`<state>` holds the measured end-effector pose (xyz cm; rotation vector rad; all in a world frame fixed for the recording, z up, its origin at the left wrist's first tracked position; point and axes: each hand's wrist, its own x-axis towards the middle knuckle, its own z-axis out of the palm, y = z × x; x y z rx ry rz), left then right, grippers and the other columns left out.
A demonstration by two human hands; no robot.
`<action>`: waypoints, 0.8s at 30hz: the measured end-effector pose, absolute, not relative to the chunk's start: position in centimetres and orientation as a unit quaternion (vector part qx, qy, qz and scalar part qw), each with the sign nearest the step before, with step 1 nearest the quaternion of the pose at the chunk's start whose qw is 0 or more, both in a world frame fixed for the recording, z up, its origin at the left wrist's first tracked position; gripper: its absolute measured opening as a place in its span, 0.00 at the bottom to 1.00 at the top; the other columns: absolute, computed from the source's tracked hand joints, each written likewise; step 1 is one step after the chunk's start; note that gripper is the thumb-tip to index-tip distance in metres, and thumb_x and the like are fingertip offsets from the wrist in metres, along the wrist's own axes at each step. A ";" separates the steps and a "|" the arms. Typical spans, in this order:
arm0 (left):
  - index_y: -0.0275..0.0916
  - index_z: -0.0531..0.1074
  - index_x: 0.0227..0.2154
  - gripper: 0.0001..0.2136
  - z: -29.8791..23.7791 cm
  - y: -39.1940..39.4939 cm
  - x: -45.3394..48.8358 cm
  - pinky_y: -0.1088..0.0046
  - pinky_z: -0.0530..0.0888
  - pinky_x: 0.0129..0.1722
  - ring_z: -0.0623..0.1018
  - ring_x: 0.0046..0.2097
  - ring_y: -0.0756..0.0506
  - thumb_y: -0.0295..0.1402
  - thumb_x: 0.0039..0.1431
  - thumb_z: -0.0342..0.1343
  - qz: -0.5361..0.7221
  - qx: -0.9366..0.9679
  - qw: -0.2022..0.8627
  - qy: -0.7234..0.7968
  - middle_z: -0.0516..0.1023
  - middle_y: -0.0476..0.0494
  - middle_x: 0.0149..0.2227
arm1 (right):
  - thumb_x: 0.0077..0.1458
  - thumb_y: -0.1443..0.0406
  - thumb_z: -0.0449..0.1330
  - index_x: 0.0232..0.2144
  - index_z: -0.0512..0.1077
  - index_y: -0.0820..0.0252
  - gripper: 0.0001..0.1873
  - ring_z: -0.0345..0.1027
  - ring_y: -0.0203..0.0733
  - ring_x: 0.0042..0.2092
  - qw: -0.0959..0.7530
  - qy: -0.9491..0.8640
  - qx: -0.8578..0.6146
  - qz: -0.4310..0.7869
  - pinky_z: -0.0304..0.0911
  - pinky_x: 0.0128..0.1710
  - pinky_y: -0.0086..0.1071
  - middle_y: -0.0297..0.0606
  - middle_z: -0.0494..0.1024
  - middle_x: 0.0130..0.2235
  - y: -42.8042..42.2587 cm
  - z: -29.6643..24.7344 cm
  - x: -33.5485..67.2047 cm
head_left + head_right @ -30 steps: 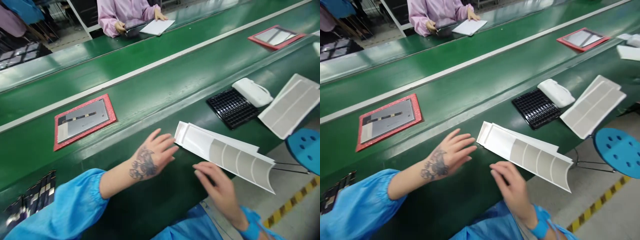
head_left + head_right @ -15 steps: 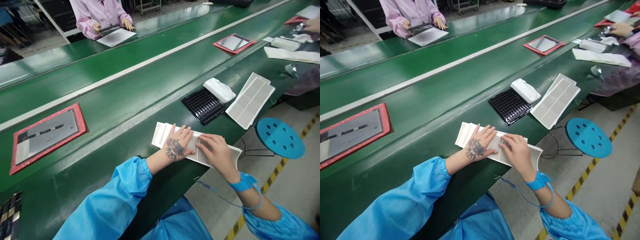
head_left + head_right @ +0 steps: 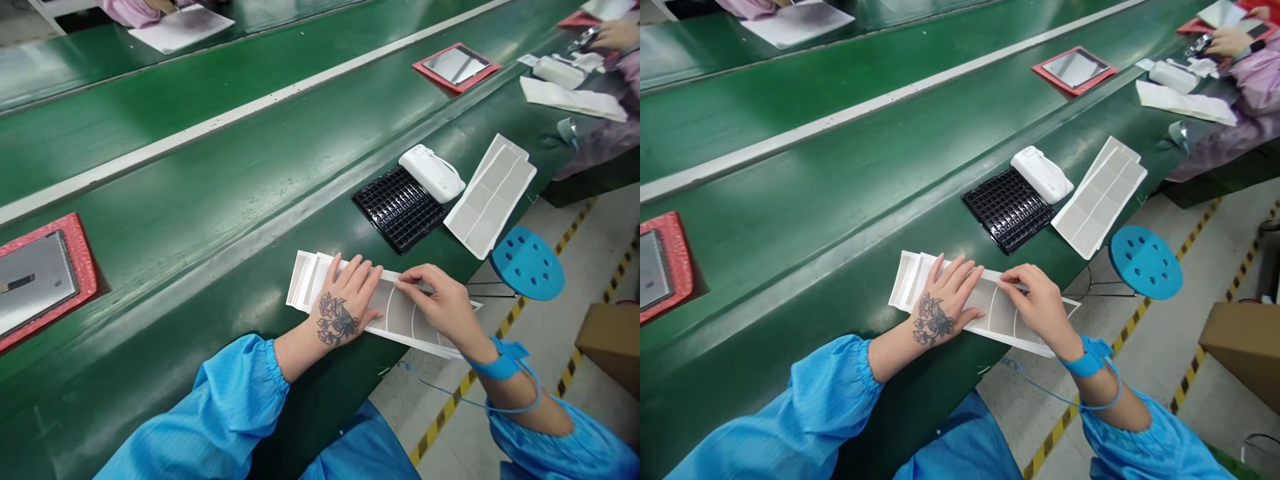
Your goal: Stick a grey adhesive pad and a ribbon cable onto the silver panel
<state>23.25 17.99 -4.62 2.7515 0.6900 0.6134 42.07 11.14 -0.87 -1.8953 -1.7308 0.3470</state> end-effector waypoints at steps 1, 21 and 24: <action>0.29 0.58 0.60 0.34 -4.6 18.0 23.2 0.48 0.55 0.63 0.63 0.63 0.36 0.48 0.57 0.55 0.212 0.941 0.115 0.239 0.69 0.31 0.58 | 0.59 0.58 0.56 0.28 0.71 0.55 0.11 0.70 0.41 0.33 0.265 -0.642 -0.704 0.144 0.67 0.32 0.35 0.36 0.75 0.29 11.4 -0.7 42.3; 0.36 0.65 0.56 0.18 -5.0 17.2 24.0 0.42 0.52 0.63 0.70 0.57 0.39 0.31 0.64 0.48 0.322 0.911 0.012 0.260 0.76 0.38 0.45 | 0.61 0.51 0.51 0.30 0.72 0.56 0.19 0.71 0.41 0.32 0.194 -0.661 -0.703 0.180 0.65 0.28 0.33 0.38 0.78 0.31 11.8 3.2 40.8; 0.37 0.64 0.57 0.19 -5.0 17.1 23.9 0.42 0.53 0.63 0.71 0.56 0.39 0.31 0.63 0.48 0.320 0.911 0.008 0.261 0.76 0.39 0.44 | 0.58 0.45 0.51 0.27 0.72 0.57 0.24 0.69 0.40 0.28 0.159 -0.635 -0.714 0.249 0.63 0.23 0.30 0.36 0.77 0.28 12.6 3.8 41.3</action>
